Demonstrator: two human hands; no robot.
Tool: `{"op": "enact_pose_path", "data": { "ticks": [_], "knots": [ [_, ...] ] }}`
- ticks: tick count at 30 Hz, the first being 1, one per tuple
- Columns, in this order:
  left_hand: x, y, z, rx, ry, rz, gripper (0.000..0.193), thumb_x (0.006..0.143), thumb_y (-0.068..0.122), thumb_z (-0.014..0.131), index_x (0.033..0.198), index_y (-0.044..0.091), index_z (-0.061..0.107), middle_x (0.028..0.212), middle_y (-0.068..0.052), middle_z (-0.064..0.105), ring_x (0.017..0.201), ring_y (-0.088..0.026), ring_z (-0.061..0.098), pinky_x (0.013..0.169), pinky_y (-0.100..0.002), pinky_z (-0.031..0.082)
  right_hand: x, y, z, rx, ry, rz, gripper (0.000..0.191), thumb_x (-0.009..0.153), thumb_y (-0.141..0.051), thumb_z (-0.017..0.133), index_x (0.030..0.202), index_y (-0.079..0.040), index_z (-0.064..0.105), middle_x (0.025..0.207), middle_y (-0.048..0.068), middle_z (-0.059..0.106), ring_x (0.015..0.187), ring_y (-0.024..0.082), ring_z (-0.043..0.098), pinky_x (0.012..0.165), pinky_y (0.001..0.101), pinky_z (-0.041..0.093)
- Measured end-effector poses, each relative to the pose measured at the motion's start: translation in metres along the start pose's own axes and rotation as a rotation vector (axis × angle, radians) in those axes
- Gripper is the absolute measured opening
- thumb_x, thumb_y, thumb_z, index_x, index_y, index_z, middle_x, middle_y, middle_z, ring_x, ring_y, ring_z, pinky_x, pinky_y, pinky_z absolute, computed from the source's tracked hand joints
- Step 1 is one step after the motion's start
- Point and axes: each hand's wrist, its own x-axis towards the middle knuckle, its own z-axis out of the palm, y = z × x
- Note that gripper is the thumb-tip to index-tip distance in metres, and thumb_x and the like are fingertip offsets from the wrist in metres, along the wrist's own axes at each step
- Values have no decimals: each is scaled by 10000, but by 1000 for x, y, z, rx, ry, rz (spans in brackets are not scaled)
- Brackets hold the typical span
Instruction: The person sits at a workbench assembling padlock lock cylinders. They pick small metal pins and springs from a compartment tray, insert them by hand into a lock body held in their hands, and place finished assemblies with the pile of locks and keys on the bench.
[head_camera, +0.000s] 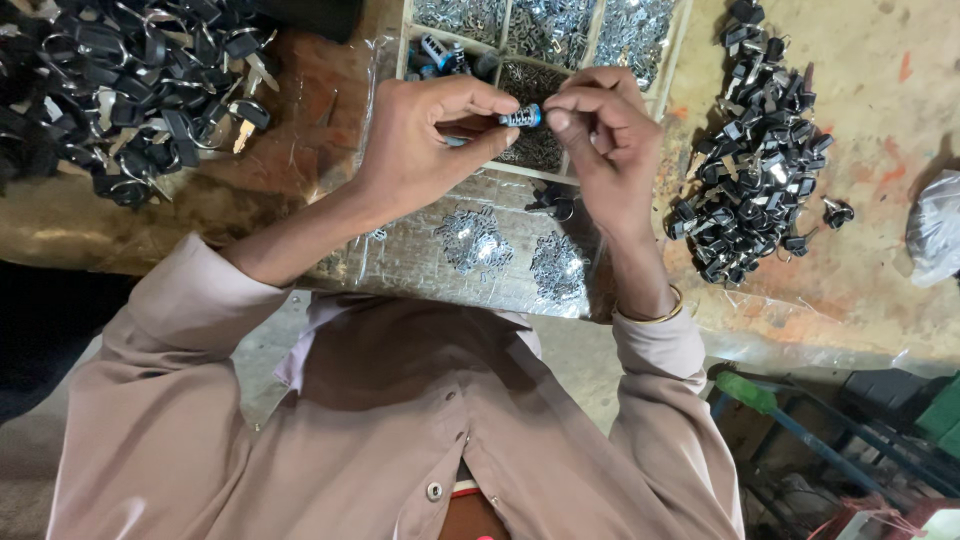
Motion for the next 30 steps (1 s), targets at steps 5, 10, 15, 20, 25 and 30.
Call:
{"op": "enact_pose_path", "data": {
  "ticks": [5, 10, 15, 20, 25, 30],
  "knots": [
    [-1, -2, 0, -17, -3, -15, 210, 917, -6, 857, 1097, -29, 752, 1054, -124, 791, 992, -175, 793, 881, -289, 666, -8, 0, 9, 411, -66, 156, 118, 1046, 42, 655, 1139, 3, 715, 1234, 53, 581, 1053, 106, 574, 880, 261, 510],
    [-2, -5, 2, -62, 14, -33, 196, 907, -14, 872, 1051, -45, 742, 1039, -123, 790, 996, -170, 788, 883, -281, 663, -10, 1, 14, 418, -80, 108, 112, 1059, 67, 654, 1158, 35, 696, 1233, 61, 581, 1115, 128, 561, 1019, 270, 459],
    [-2, -6, 1, -78, 7, -33, 173, 910, -30, 868, 1025, -50, 741, 1002, -113, 790, 962, -152, 787, 852, -266, 663, -9, 1, 19, 333, -54, 70, 102, 1060, 71, 663, 1152, 39, 693, 1224, 60, 584, 1112, 129, 561, 1023, 267, 457],
    [-3, -6, 2, -93, 17, -38, 166, 912, -36, 863, 1019, -58, 738, 996, -115, 788, 952, -146, 782, 839, -263, 660, -12, -2, 17, 16, -44, -52, 150, 1017, 96, 725, 1149, 25, 733, 1202, 64, 597, 1109, 136, 593, 941, 262, 495],
    [-3, -8, 2, -114, -3, -21, 157, 924, -43, 850, 1035, -61, 741, 1022, -124, 789, 970, -157, 786, 855, -267, 666, -11, 3, 14, 218, 53, -13, 191, 980, 120, 745, 1121, -8, 752, 1190, 58, 619, 1053, 125, 623, 908, 286, 544],
    [-1, -9, 1, -71, -10, 11, 178, 910, -27, 872, 1027, -59, 742, 1009, -128, 787, 971, -170, 793, 862, -269, 674, -12, 5, 13, 610, -96, 215, 188, 1026, 101, 659, 1169, 16, 745, 1305, 56, 564, 1183, 132, 570, 1029, 302, 489]
  ]
}}
